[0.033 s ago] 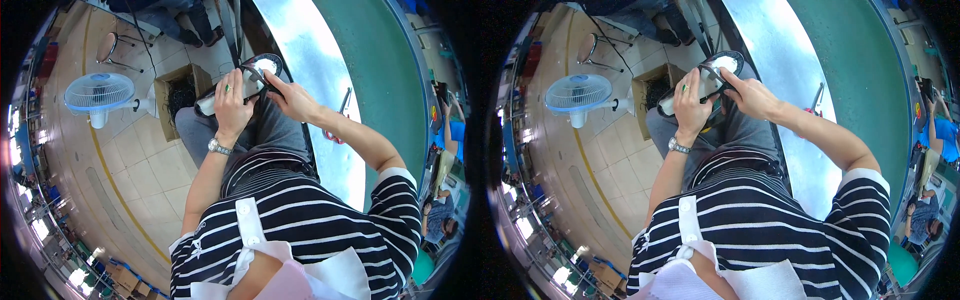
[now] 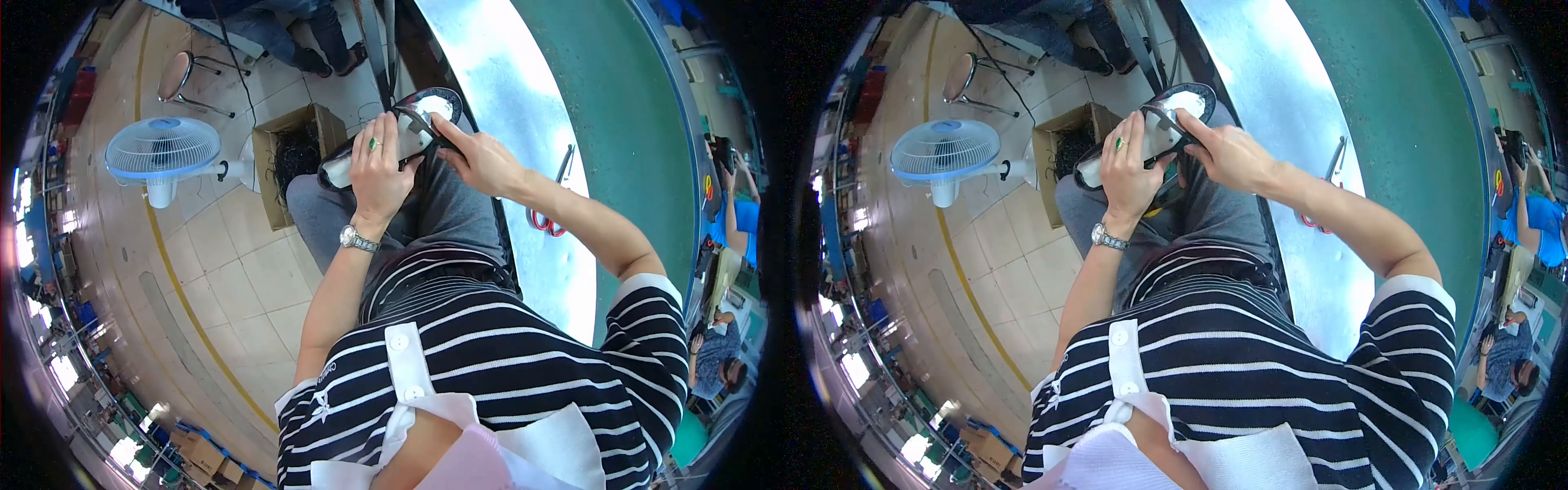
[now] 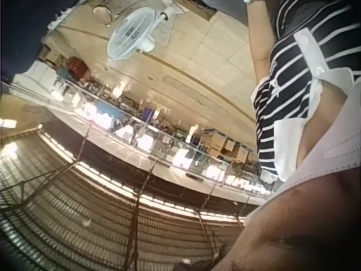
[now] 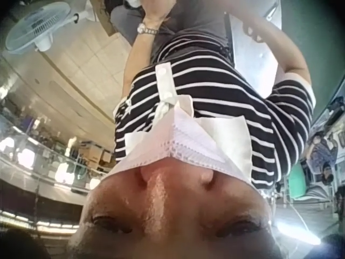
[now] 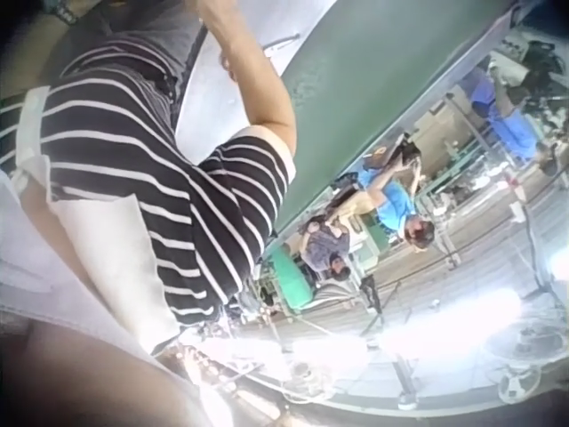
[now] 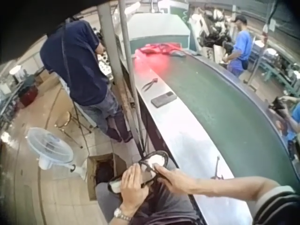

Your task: The recorder is trimming and hammering components of a shoe upper on a last during the shoe assembly process.

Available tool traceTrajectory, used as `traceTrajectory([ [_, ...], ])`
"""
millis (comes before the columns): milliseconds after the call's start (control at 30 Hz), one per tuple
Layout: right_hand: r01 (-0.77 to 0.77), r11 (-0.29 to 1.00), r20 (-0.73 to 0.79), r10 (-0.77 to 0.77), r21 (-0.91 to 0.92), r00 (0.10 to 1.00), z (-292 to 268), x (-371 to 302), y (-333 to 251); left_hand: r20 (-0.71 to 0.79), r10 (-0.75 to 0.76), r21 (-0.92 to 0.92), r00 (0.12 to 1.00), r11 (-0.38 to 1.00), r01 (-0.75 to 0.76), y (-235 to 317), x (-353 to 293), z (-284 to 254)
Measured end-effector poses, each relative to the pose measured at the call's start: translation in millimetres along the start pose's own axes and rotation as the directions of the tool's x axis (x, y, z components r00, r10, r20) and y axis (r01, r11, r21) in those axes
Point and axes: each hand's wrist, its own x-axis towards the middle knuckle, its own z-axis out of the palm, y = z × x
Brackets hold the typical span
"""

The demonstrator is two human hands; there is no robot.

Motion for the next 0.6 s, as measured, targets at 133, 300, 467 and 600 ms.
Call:
traceTrajectory([
  [133, 0.134, 0.884, 0.181, -0.057, -0.448, 0.982, -45, 13, -16, 0.01, 0.089, 0.131, 0.996, 0.987, -0.089, -7, -4, 0],
  [300, 0.16, 0.97, -0.224, -0.118, 0.18, 0.967, -53, 30, -26, 0.032, 0.161, 0.218, 0.986, 0.962, -0.164, -7, -4, 2],
  [467, -0.026, 0.987, 0.012, 0.028, -0.159, 1.0, -34, 39, -24, 0.027, 0.146, 0.226, 0.989, 0.963, -0.148, -12, -6, 1],
  [600, 0.0, 1.0, -0.228, -0.005, -0.025, 0.974, -25, 37, -15, 0.014, 0.129, 0.232, 0.992, 0.964, -0.129, -3, -1, 2],
])
